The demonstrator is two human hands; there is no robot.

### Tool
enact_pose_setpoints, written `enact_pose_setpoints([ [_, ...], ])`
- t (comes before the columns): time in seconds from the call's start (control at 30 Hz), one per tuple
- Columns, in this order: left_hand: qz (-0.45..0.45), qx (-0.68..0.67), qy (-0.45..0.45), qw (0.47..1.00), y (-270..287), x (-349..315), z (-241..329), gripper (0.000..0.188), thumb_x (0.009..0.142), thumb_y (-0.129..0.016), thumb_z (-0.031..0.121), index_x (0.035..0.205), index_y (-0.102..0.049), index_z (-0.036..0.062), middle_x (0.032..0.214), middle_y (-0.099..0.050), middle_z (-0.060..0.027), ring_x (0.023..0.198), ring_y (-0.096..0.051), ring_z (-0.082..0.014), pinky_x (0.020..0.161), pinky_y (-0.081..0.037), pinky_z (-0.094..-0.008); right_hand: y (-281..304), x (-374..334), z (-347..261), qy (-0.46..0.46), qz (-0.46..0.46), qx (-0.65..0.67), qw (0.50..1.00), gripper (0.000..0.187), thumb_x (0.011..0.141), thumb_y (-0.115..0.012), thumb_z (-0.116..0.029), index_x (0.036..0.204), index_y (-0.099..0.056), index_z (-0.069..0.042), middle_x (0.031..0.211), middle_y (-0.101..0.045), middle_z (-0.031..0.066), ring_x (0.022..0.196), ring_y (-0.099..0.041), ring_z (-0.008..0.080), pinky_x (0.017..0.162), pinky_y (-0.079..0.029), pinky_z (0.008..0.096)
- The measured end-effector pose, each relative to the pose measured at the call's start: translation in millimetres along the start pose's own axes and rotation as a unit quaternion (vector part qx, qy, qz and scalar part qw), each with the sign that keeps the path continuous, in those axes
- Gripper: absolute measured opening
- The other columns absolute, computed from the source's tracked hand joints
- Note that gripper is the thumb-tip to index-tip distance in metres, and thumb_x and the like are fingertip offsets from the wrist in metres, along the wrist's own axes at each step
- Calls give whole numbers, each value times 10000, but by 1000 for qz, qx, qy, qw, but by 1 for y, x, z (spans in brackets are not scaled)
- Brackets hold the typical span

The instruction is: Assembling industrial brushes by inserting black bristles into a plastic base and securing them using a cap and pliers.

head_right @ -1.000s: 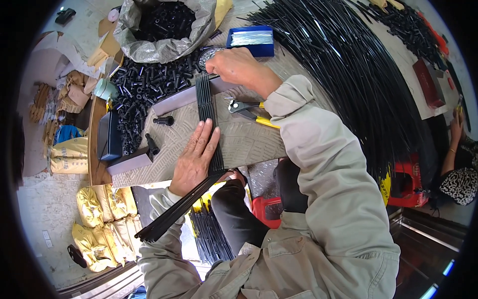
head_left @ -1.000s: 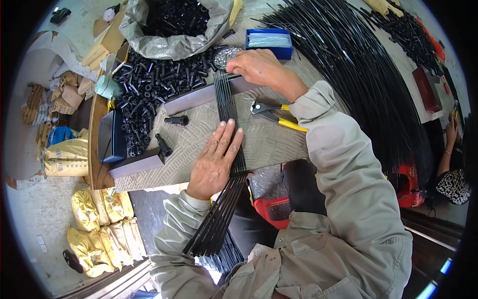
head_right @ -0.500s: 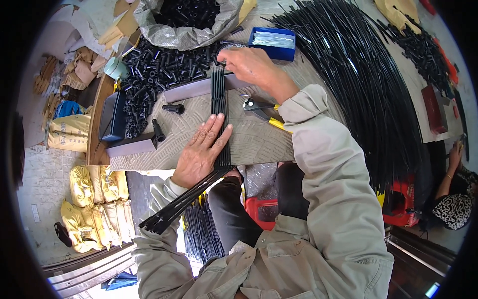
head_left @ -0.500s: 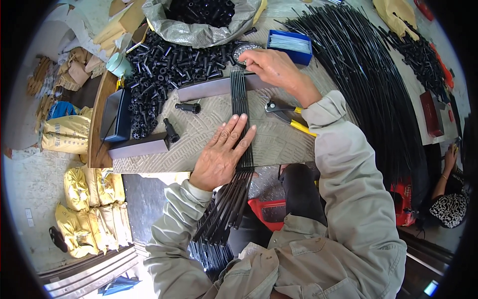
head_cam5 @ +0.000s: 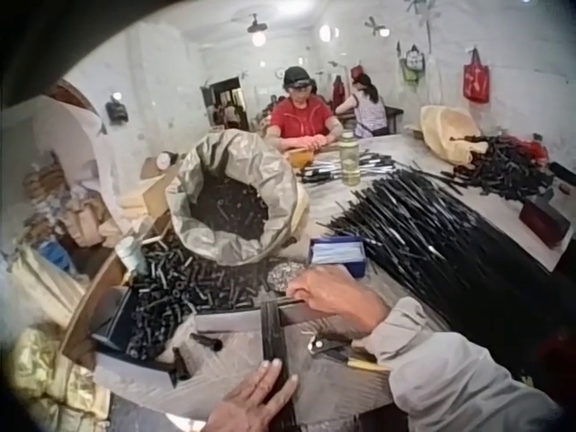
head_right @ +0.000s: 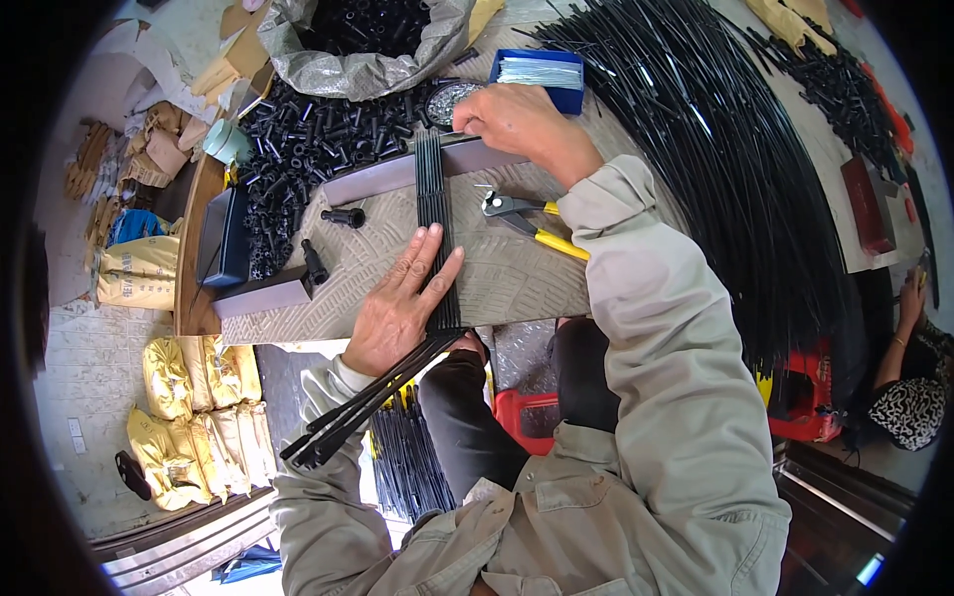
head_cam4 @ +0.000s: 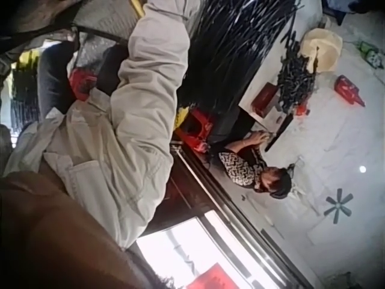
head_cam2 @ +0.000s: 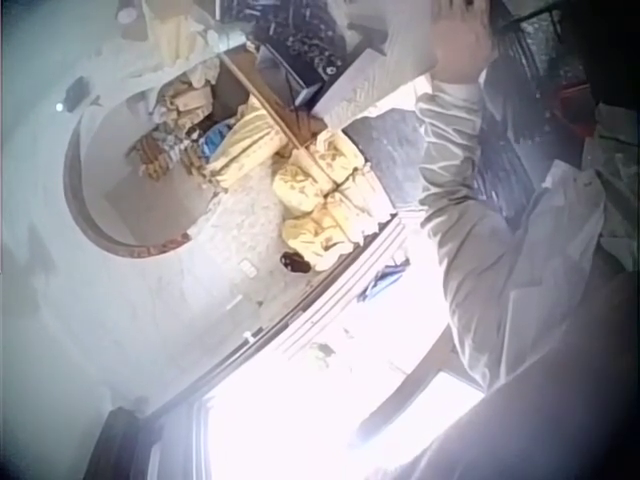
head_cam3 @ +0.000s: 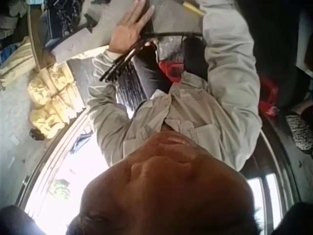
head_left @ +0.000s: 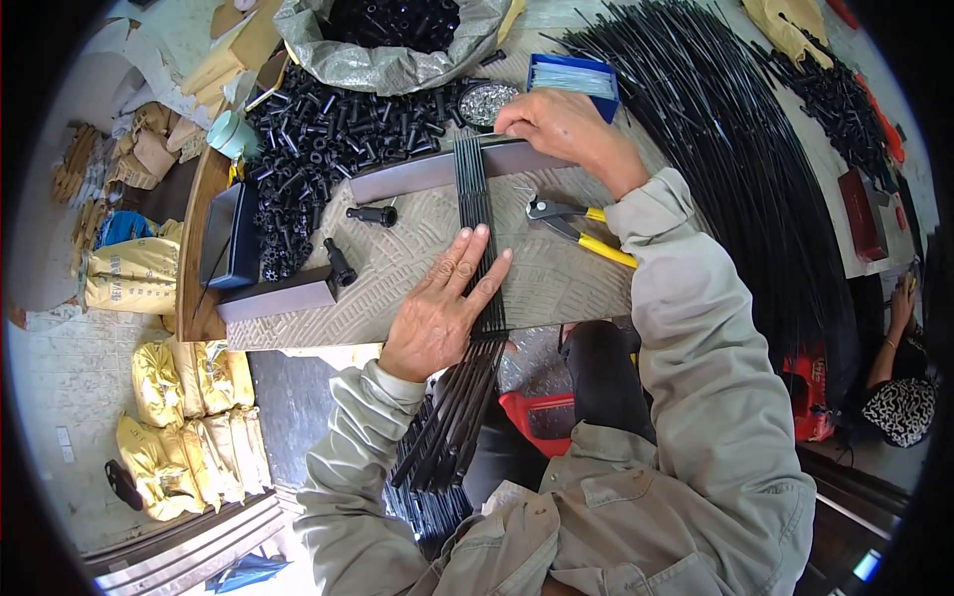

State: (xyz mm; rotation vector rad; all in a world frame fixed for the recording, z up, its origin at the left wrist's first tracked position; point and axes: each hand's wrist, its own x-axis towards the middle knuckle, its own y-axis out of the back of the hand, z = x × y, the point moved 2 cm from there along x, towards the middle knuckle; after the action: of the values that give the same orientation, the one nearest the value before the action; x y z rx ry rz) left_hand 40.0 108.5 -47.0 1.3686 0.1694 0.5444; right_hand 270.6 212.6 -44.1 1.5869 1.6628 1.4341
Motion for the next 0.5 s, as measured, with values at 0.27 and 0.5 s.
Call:
enact_pose_setpoints([
  [0.27,0,65,11,998,4,-1,5,832,684,-591,521,1335,-328,75,1385,-277,-178,1283,-266,-340,1024,-283,-392,13,10,23,26,212,-15,977,100,770,-565,-113,846,-623,-84,824,-619,84,771,-591,283,652,-462,355],
  [0.5,10,-16,-11,1000,2,-2,4,902,662,-615,543,1318,-317,0,1376,-295,-172,1281,-260,-352,1029,-273,-405,47,14,79,-142,20,-151,978,83,715,-577,-171,737,-647,-131,812,-634,117,808,-609,301,695,-487,392],
])
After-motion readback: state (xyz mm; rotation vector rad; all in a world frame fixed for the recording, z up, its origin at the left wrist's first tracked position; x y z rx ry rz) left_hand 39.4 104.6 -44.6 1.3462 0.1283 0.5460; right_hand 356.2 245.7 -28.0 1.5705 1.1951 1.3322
